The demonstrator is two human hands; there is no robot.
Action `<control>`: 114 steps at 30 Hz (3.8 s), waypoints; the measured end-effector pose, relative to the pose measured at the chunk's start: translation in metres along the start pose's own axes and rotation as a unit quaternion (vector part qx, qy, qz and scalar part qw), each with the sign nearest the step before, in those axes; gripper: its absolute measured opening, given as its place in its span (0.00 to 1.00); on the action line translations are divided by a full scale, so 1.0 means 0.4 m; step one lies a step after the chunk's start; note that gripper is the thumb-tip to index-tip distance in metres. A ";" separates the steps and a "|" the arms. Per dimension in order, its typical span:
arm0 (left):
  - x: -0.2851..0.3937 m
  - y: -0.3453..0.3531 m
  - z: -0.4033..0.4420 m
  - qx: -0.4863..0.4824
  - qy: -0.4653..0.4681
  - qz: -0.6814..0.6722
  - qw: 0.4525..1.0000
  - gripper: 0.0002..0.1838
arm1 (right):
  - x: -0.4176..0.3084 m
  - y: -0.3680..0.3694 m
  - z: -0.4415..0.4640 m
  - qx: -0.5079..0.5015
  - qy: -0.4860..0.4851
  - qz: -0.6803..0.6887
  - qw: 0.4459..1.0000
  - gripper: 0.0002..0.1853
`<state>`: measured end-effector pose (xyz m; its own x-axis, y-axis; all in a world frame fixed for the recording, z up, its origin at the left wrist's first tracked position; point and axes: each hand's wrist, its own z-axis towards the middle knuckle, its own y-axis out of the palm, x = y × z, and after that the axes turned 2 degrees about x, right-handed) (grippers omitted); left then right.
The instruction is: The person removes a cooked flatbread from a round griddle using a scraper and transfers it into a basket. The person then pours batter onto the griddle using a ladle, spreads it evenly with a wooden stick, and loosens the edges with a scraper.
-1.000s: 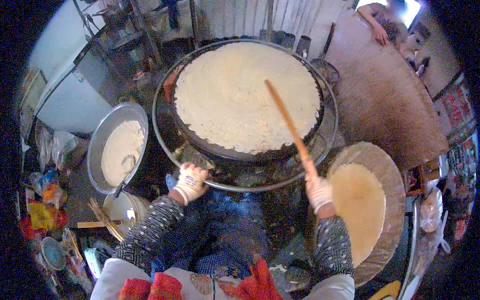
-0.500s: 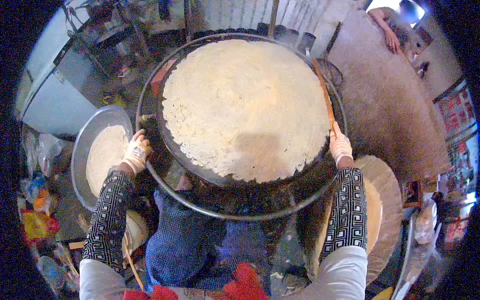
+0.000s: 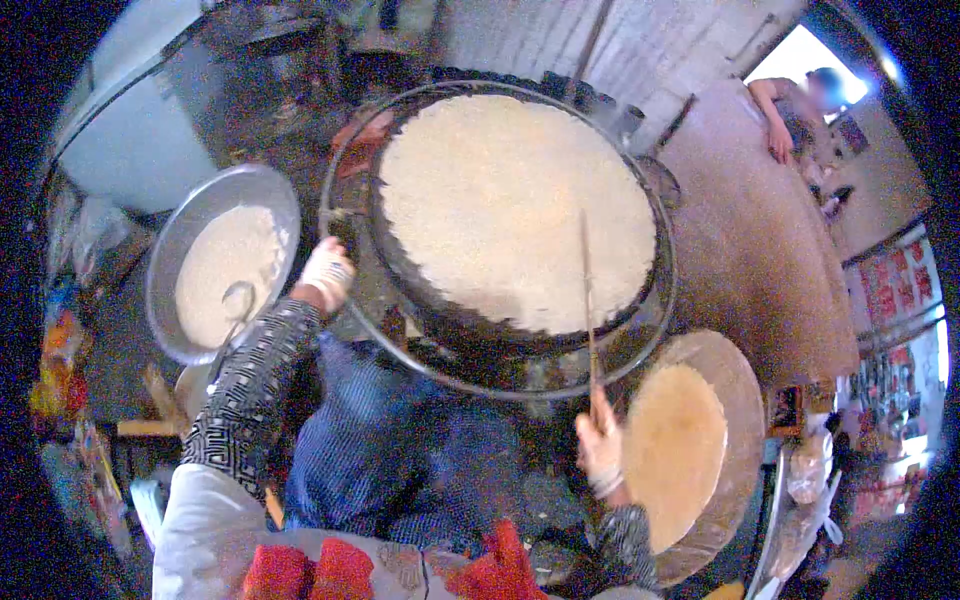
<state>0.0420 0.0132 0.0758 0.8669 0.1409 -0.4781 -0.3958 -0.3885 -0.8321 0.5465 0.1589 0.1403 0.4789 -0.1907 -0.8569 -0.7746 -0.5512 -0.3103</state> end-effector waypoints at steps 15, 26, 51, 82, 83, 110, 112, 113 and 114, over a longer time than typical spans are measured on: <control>0.825 -0.052 -0.387 0.336 0.086 -0.553 0.758 0.31 | -0.191 0.486 -0.271 -0.633 -0.173 -0.166 0.736 0.18; 0.758 -0.072 -0.394 0.245 0.086 -0.632 0.730 0.29 | -0.138 1.129 -0.387 -0.606 -0.348 -0.436 0.567 0.24; 0.569 -0.067 -0.438 0.115 -0.002 -0.833 0.541 0.20 | -0.086 0.137 -0.414 -0.373 -0.025 0.249 0.893 0.29; 0.658 -0.505 0.106 0.268 0.276 -0.233 0.893 0.53 | 0.413 0.110 -0.417 0.054 0.015 0.309 0.949 0.34; 0.640 -0.496 0.108 0.263 0.260 -0.235 0.899 0.54 | 0.346 0.090 -0.415 0.011 0.084 0.339 0.937 0.35; 0.585 -0.676 0.143 0.360 0.341 -0.275 0.824 0.56 | 0.306 0.147 -0.424 0.145 0.053 0.274 0.949 0.36; 0.664 -0.636 0.260 0.288 0.360 -0.223 0.859 0.55 | 0.197 0.169 -0.375 0.129 0.086 0.334 0.930 0.36; 0.673 -0.629 0.285 0.221 0.350 -0.184 0.892 0.54 | 0.164 0.175 -0.353 0.127 0.101 0.364 0.917 0.36; 0.652 -0.612 0.318 0.224 0.345 -0.181 0.893 0.55 | 0.158 0.184 -0.315 0.092 0.108 0.424 0.895 0.35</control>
<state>0.3267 0.2608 0.1191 0.8821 -0.4710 0.0045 0.0016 -0.0066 -1.0000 0.5718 0.0038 0.1153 -0.2591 -0.6401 -0.7233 -0.9426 0.0044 0.3338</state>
